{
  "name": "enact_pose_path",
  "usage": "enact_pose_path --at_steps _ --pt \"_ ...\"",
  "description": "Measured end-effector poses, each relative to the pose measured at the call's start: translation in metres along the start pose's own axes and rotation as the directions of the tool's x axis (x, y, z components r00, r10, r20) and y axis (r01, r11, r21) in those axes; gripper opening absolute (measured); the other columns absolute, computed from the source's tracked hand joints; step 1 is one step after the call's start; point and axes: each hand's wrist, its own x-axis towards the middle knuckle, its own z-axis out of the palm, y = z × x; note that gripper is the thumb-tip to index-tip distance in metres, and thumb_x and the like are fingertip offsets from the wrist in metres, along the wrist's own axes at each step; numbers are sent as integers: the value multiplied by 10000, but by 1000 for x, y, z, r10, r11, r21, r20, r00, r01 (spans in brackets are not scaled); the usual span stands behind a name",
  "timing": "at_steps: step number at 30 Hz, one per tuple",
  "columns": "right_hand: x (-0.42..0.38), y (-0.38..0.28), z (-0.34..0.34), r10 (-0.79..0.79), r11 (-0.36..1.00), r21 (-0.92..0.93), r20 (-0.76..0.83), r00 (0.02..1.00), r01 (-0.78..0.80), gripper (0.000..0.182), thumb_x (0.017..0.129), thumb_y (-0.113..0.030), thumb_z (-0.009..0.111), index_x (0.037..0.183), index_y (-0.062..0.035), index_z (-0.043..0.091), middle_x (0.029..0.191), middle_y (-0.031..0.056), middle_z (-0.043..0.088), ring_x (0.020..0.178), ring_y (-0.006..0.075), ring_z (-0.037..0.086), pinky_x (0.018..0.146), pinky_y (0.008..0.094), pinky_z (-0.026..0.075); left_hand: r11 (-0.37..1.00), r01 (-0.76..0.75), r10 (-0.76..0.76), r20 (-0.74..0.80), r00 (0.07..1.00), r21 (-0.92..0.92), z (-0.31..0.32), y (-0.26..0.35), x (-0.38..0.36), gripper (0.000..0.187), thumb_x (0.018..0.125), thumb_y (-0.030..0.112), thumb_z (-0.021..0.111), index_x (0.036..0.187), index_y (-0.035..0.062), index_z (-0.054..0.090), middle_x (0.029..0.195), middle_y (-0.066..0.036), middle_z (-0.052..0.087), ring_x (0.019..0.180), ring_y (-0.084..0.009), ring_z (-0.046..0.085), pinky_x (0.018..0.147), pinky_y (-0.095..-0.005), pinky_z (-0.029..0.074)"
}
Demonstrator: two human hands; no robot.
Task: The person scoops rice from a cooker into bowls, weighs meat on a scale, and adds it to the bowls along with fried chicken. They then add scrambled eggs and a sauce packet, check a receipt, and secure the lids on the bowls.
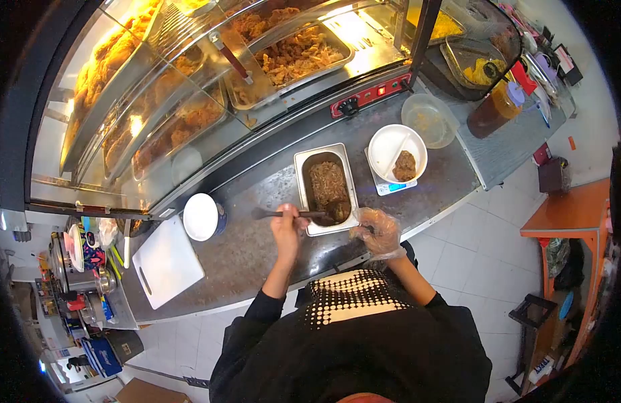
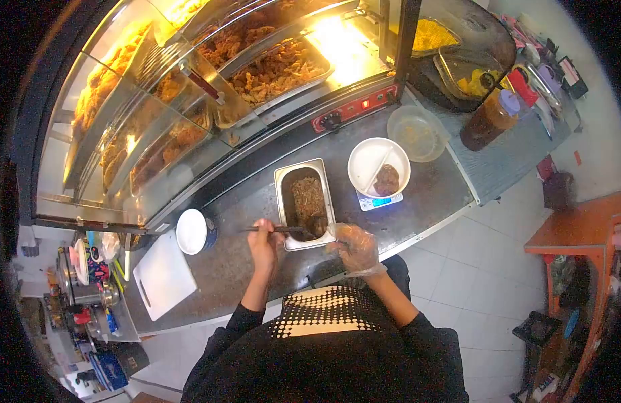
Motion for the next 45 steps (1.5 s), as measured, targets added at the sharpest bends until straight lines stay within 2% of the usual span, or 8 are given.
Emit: enact_pose_path --at_steps 5,8,13,17,23,27,32,45 --pt "5 -13 -5 51 999 -7 39 998 -51 330 624 -60 682 937 -65 576 862 125 598 727 261 601 607 316 484 981 -103 67 -211 975 -165 -5 2 -12 248 877 258 433 724 63 440 658 -68 513 486 -120 480 474 -218 380" --pt "8 -10 -2 -73 996 -60 -12 997 72 327 619 -116 717 899 -51 560 788 99 598 588 180 580 512 262 454 971 -223 210 -145 967 -82 2 0 -25 259 882 247 423 717 47 423 674 -78 492 524 -132 484 549 -245 406" --pt "4 -10 -3 25 999 -23 15 1000 -25 369 630 -126 701 964 -61 558 872 134 588 712 256 600 591 309 483 929 -368 369 -76 926 29 9 -7 -40 244 896 188 373 712 32 400 693 -49 389 555 -141 492 801 -345 399" --pt "8 -15 -5 54 998 -22 33 998 -53 377 623 -143 710 957 -57 558 861 131 585 717 241 600 589 309 483 967 -248 228 -256 939 -48 15 -6 -36 251 894 193 378 709 29 417 658 -60 461 544 -130 488 613 -271 431" --pt "4 -8 -2 59 998 31 23 998 -60 388 620 -166 716 953 -47 556 887 135 581 719 250 598 594 307 482 848 -388 334 206 920 361 28 -12 -44 278 895 203 383 696 17 437 641 -60 483 547 -124 493 547 -254 420" --pt "6 -6 -4 43 999 11 43 998 -43 394 624 -180 716 956 -40 557 922 146 577 739 254 596 619 310 482 960 -253 219 -244 945 -118 17 -5 -37 226 876 188 427 697 50 415 695 -73 479 516 -124 475 521 -246 416" --pt "6 -10 -6 94 995 4 87 992 -95 379 633 -183 712 952 -38 567 936 152 575 772 251 593 640 310 481 941 -269 153 -452 879 -204 1 3 -28 257 884 251 412 709 63 419 686 -88 521 480 -121 471 452 -216 386" --pt "34 -9 3 125 989 -73 -68 990 -130 172 686 -107 625 846 -48 596 741 124 576 649 231 570 564 309 447 845 -494 385 -411 827 -203 11 58 -17 229 878 228 432 719 64 412 690 -37 443 613 -115 478 541 -196 407"
